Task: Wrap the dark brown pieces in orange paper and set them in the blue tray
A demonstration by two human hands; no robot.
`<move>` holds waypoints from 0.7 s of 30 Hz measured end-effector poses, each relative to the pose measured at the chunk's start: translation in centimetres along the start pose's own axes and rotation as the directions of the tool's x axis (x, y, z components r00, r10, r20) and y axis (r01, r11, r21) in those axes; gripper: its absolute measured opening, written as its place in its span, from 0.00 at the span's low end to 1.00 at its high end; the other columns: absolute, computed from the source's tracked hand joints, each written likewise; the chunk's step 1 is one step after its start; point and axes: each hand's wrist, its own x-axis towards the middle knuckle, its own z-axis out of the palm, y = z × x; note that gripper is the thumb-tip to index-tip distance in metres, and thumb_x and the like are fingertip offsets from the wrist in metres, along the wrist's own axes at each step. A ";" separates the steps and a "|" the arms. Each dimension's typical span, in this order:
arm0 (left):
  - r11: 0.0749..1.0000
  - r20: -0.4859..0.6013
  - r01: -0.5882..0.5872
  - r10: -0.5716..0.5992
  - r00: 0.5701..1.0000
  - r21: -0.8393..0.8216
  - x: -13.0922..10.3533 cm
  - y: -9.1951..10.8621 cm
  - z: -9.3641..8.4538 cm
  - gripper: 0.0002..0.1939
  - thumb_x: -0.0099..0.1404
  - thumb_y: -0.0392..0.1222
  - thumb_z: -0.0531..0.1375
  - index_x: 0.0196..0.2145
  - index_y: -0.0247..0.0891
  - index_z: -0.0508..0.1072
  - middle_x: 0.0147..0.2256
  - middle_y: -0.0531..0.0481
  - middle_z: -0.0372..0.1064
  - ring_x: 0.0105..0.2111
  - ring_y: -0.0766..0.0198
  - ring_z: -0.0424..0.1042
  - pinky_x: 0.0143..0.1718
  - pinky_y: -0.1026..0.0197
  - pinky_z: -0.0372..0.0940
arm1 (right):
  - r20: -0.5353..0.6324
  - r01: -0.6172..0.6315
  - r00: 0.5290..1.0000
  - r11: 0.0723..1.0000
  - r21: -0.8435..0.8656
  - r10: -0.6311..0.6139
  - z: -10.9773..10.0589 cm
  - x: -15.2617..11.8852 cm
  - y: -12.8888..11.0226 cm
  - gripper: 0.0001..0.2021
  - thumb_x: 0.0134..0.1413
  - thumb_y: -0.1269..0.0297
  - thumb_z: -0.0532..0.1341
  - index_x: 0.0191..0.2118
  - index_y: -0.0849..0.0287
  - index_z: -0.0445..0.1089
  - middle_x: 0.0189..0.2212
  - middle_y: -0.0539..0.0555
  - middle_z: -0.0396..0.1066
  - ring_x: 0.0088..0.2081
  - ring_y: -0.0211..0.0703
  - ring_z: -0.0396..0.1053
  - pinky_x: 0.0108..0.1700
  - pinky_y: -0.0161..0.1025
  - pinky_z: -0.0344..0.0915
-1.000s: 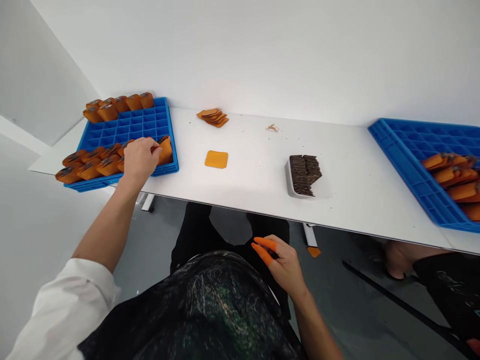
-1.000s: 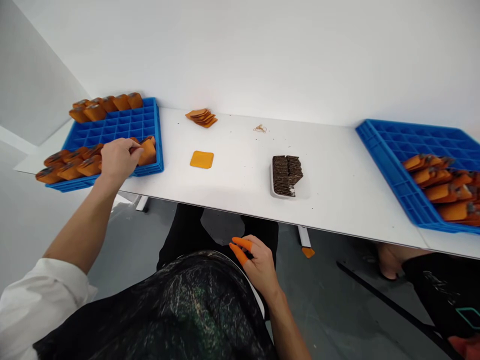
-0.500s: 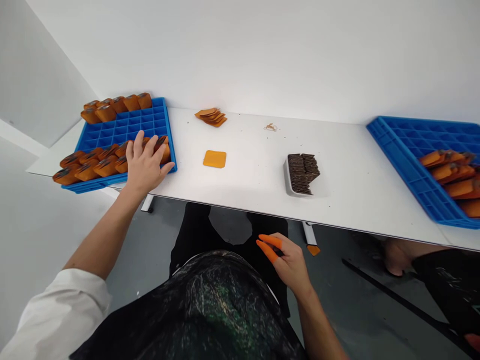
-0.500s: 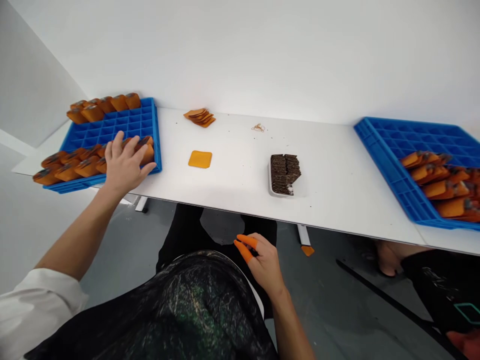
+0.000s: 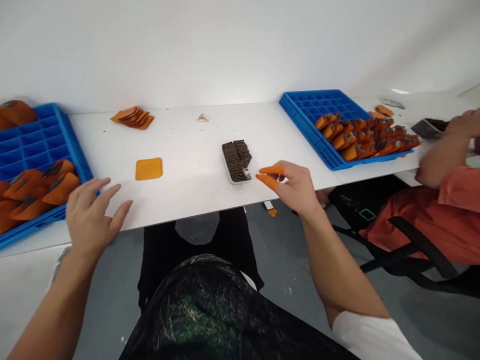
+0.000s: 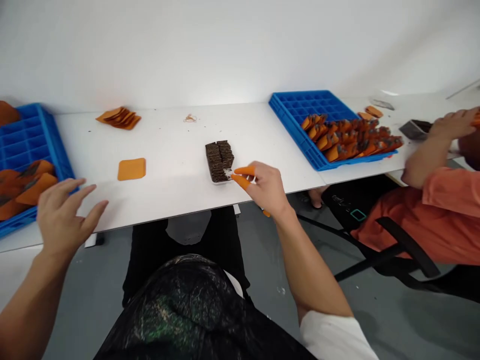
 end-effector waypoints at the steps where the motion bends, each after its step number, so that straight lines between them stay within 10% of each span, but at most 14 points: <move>1: 1.000 0.028 0.012 -0.012 1.000 -0.014 0.0 0.7 1.0 0.24 0.67 0.48 0.73 0.57 0.39 0.79 0.59 0.35 0.76 0.60 0.43 0.75 0.64 0.42 0.66 | 0.070 -0.009 0.997 0.997 -0.071 0.014 -0.3 1.5 0.7 0.08 0.62 0.57 0.69 0.38 0.52 0.85 0.31 0.53 0.79 0.31 0.43 0.71 0.36 0.44 0.65; 12: 0.996 -0.034 0.071 -0.073 0.997 -0.057 -0.9 1.1 4.4 0.18 0.64 0.43 0.75 0.50 0.37 0.83 0.46 0.35 0.83 0.43 0.44 0.82 0.48 0.48 0.71 | 0.557 0.010 0.805 0.933 -0.359 0.206 -0.5 7.3 1.4 0.14 0.61 0.50 0.67 0.43 0.53 0.86 0.34 0.52 0.80 0.34 0.42 0.71 0.37 0.40 0.60; 21: 0.987 -0.022 0.123 -0.126 0.992 -0.105 -1.5 1.1 4.5 0.17 0.61 0.41 0.76 0.48 0.38 0.85 0.45 0.35 0.84 0.43 0.43 0.83 0.48 0.47 0.72 | 0.641 0.017 0.727 0.927 -0.375 0.246 0.3 6.7 1.1 0.12 0.65 0.58 0.63 0.39 0.51 0.85 0.31 0.50 0.79 0.32 0.41 0.69 0.37 0.40 0.56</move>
